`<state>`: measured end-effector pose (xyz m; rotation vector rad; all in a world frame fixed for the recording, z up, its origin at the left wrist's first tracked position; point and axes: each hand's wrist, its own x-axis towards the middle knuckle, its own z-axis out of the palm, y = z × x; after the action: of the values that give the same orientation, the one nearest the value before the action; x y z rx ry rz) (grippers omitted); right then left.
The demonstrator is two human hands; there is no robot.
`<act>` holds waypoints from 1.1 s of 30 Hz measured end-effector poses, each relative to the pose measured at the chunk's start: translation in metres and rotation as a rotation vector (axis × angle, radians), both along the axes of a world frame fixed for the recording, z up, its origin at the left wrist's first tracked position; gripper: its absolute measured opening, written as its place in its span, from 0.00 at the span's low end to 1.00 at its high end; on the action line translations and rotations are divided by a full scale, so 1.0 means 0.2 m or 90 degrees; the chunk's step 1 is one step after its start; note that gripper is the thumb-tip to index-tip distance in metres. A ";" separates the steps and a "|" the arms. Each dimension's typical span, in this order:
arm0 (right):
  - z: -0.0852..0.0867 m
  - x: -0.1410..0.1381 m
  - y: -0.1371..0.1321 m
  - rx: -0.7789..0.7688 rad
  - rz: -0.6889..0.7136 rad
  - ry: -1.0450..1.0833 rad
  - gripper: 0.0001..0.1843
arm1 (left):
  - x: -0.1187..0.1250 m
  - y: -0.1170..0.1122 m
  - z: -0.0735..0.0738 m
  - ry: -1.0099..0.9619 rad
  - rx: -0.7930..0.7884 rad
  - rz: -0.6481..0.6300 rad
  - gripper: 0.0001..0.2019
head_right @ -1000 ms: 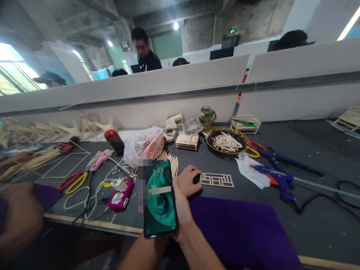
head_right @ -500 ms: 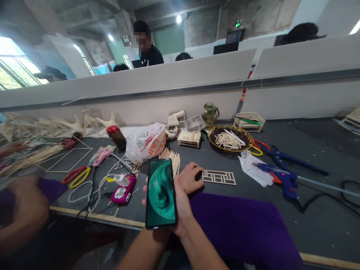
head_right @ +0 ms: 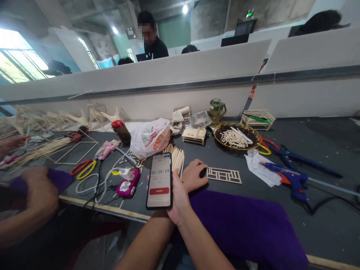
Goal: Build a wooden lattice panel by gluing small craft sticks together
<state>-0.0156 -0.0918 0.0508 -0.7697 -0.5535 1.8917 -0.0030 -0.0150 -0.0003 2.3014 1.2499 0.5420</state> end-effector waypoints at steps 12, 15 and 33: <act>-0.08 -0.21 0.07 -0.088 0.058 0.045 0.30 | -0.01 0.00 -0.09 -0.019 0.062 0.001 0.20; -0.09 -0.24 0.09 -0.132 0.061 0.042 0.29 | -0.02 0.00 -0.09 -0.017 0.070 0.000 0.19; -0.09 -0.23 0.03 -0.129 0.019 0.067 0.10 | -0.02 0.00 -0.07 0.005 0.072 -0.009 0.19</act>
<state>-0.0608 -0.0864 0.0334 -0.7893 -0.3119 2.0252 -0.0067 -0.0148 -0.0139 2.4061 1.2339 0.6148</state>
